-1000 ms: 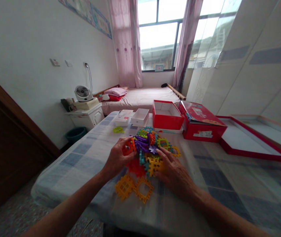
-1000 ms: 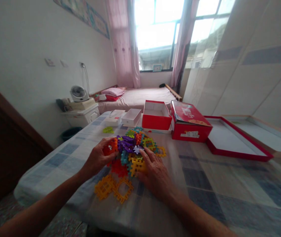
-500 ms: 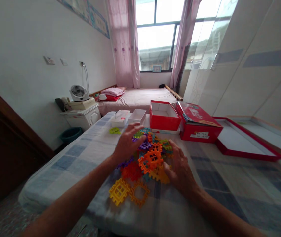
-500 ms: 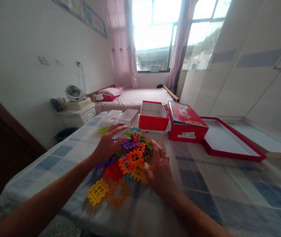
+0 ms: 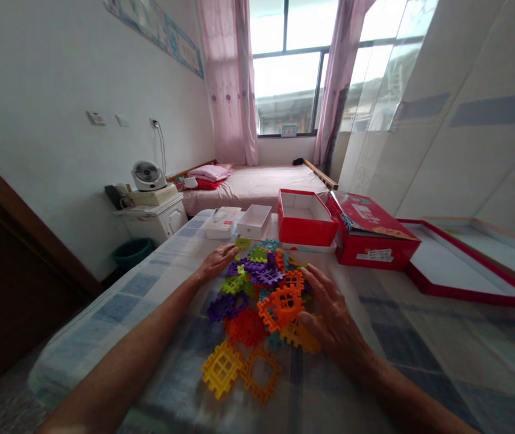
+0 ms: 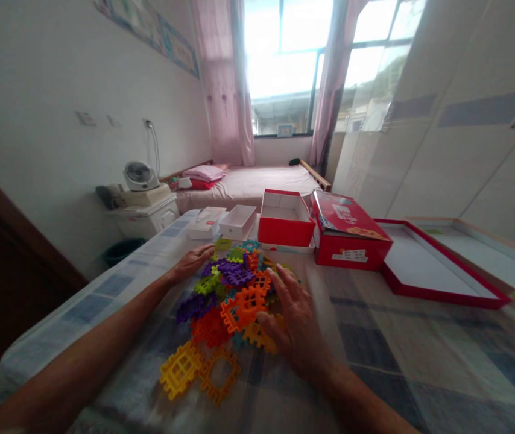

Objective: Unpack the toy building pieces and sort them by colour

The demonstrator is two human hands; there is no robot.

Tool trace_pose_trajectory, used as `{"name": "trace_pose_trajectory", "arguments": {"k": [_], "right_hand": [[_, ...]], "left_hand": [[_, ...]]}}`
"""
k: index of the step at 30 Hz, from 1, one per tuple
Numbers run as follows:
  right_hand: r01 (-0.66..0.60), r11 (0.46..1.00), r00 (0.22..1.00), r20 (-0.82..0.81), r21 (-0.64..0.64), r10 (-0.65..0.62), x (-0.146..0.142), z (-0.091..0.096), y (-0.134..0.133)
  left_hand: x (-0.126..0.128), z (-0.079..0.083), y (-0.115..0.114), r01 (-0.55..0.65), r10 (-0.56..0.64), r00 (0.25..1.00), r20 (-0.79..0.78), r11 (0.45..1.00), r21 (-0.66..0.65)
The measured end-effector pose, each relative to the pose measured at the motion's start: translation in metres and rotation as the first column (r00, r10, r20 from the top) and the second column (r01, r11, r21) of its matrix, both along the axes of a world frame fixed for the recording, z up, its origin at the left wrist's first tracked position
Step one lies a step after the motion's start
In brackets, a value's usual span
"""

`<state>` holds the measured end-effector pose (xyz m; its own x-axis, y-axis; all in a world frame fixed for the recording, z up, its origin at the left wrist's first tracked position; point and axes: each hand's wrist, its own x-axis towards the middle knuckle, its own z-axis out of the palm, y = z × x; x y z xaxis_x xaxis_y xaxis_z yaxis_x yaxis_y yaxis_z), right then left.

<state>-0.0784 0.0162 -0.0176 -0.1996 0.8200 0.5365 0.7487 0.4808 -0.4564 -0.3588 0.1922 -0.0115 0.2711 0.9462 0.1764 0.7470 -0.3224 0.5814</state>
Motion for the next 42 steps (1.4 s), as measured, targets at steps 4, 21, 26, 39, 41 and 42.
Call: {"name": "trace_pose_trajectory", "arguments": {"k": [4,21,26,39,41,42], "right_hand": [[-0.043,0.998,0.995,0.096,0.037,0.04,-0.004,0.002,-0.003],[0.009,1.0,0.988,0.153,0.016,-0.011,-0.001,-0.001,0.001],[0.063,0.997,0.986,0.159,-0.034,-0.056,0.003,-0.002,0.005],[0.098,0.991,0.987,0.137,-0.088,-0.086,0.004,-0.001,0.006],[0.094,0.992,0.988,0.131,-0.08,-0.083,0.005,-0.001,0.007],[0.095,0.993,0.988,0.129,-0.075,-0.085,0.006,-0.001,0.008]], "left_hand": [[0.026,0.013,-0.025,0.162,-0.155,0.968,0.195,0.987,-0.022],[0.108,0.029,0.037,0.178,-0.189,0.967,-0.17,0.981,-0.079],[0.11,0.033,0.039,0.149,-0.17,0.967,-0.189,0.981,-0.122],[0.119,0.03,0.051,0.022,-0.057,0.961,-0.27,0.991,-0.13],[0.117,0.03,0.049,-0.003,-0.027,0.961,-0.276,0.994,-0.107],[0.115,0.03,0.048,-0.014,-0.011,0.962,-0.273,0.996,-0.089]]}}
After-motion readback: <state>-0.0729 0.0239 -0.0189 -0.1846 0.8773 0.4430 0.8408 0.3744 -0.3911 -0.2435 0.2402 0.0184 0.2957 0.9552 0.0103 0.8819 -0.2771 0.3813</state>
